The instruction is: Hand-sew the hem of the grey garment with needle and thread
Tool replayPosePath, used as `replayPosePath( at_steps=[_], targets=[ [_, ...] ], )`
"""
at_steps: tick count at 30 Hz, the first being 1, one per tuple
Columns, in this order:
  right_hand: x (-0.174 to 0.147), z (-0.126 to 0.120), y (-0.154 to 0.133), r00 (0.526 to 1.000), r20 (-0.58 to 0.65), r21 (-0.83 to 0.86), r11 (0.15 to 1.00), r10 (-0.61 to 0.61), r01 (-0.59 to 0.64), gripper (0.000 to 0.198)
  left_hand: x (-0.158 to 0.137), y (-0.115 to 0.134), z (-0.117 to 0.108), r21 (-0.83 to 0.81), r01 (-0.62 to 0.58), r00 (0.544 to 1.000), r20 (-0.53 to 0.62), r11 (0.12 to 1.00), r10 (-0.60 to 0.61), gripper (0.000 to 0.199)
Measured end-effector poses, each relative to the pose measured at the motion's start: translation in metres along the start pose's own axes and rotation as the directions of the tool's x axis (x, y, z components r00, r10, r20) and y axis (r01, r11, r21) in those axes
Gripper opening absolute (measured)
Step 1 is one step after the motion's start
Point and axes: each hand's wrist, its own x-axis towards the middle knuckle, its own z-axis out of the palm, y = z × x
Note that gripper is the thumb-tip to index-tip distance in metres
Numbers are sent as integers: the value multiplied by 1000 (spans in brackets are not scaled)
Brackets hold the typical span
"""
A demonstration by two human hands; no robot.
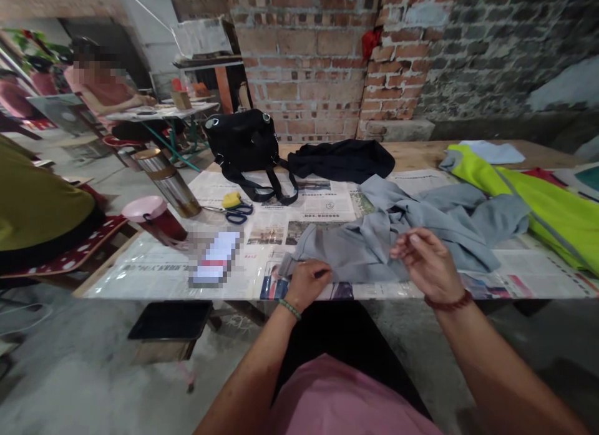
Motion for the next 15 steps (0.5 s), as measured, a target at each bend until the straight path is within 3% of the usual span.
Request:
replayPosePath(
  at_steps=[2, 4, 5, 7, 9, 10, 13, 15],
  targets=[
    [-23, -6, -12, 997, 48, 76, 995, 56, -59, 12, 0, 2, -1, 4, -1, 1000, 6, 1000, 1, 11],
    [-46, -17, -16, 967, 206, 138, 974, 149, -180, 14, 0, 4, -2, 26, 0, 1000, 11, 1000, 0, 11],
    [-57, -24, -14, 915, 346, 147, 951, 207, -271, 24, 0, 5, -2, 37, 2, 1000, 11, 999, -2, 12],
    [-76, -32, -6, 739, 588, 85, 883, 329, -461, 41, 0, 5, -2, 44, 4, 1000, 8, 999, -5, 12],
    [-90, -30, 9, 583, 650, -67, 801, 488, -595, 47, 0, 4, -2, 28, 1, 1000, 1, 1000, -1, 12],
    [-94, -24, 18, 550, 613, -126, 758, 567, -641, 46, 0, 4, -2, 14, 0, 1000, -5, 1000, 0, 12],
    [-98, 4, 48, 555, 474, -146, 683, 684, -716, 36, -2, 3, -2, -24, -5, 1000, -17, 1000, 5, 13],
    [-95, 24, 66, 628, 394, -92, 709, 671, -700, 31, -2, 4, -3, -34, -10, 1000, -14, 999, 9, 12]
  ],
)
